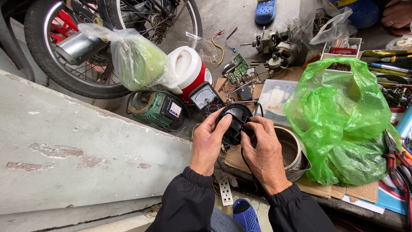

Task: Repairing the latch mechanism and electrical components of an electric kettle using hand tools.

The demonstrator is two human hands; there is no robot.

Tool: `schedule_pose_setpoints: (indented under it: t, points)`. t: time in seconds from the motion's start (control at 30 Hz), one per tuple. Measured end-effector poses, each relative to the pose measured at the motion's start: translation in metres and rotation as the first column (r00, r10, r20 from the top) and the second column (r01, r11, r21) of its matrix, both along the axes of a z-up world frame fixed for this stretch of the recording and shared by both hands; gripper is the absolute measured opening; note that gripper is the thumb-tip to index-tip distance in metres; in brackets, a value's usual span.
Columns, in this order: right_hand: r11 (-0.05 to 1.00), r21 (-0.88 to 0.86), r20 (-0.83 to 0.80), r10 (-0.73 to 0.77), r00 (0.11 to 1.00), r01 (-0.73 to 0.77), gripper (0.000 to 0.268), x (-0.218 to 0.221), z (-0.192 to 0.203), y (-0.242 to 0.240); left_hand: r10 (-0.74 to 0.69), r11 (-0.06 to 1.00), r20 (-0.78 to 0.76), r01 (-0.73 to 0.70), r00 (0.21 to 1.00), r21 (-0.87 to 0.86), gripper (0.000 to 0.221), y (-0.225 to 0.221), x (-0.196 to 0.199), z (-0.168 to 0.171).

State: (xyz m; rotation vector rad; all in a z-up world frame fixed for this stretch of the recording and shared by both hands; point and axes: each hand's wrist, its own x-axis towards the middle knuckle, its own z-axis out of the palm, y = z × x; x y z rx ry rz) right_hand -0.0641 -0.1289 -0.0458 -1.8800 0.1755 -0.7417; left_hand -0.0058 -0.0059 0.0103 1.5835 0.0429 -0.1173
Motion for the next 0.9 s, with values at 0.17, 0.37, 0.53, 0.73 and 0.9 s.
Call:
schedule_pose_setpoints:
  t: [0.17, 0.37, 0.53, 0.73, 0.9]
  points:
    - [0.999, -0.037, -0.001, -0.003, 1.000, 0.003, 0.016, 0.001, 0.000, 0.001, -0.003, 1.000, 0.025, 0.002, 1.000, 0.025, 0.048, 0.001, -0.001, -0.001]
    - [0.998, -0.069, 0.035, 0.005, 0.999, -0.002, 0.012, 0.002, 0.000, 0.001, -0.049, 0.980, 0.146, 0.020, 0.988, 0.196, 0.050, -0.001, -0.003, 0.004]
    - [0.979, -0.203, 0.082, -0.006, 0.997, 0.022, 0.010, 0.006, -0.006, 0.001, -0.051, 0.947, 0.250, -0.033, 0.967, 0.320, 0.041, -0.002, -0.009, 0.006]
    - [0.977, -0.211, 0.079, 0.003, 0.997, 0.014, 0.008, 0.008, -0.009, -0.003, -0.105, 0.872, 0.379, -0.098, 0.920, 0.480, 0.041, -0.003, -0.013, 0.006]
    - [0.958, -0.274, 0.030, -0.080, 0.996, 0.085, 0.010, 0.005, -0.001, -0.005, -0.127, 0.842, 0.419, -0.126, 0.899, 0.525, 0.042, 0.000, -0.015, 0.007]
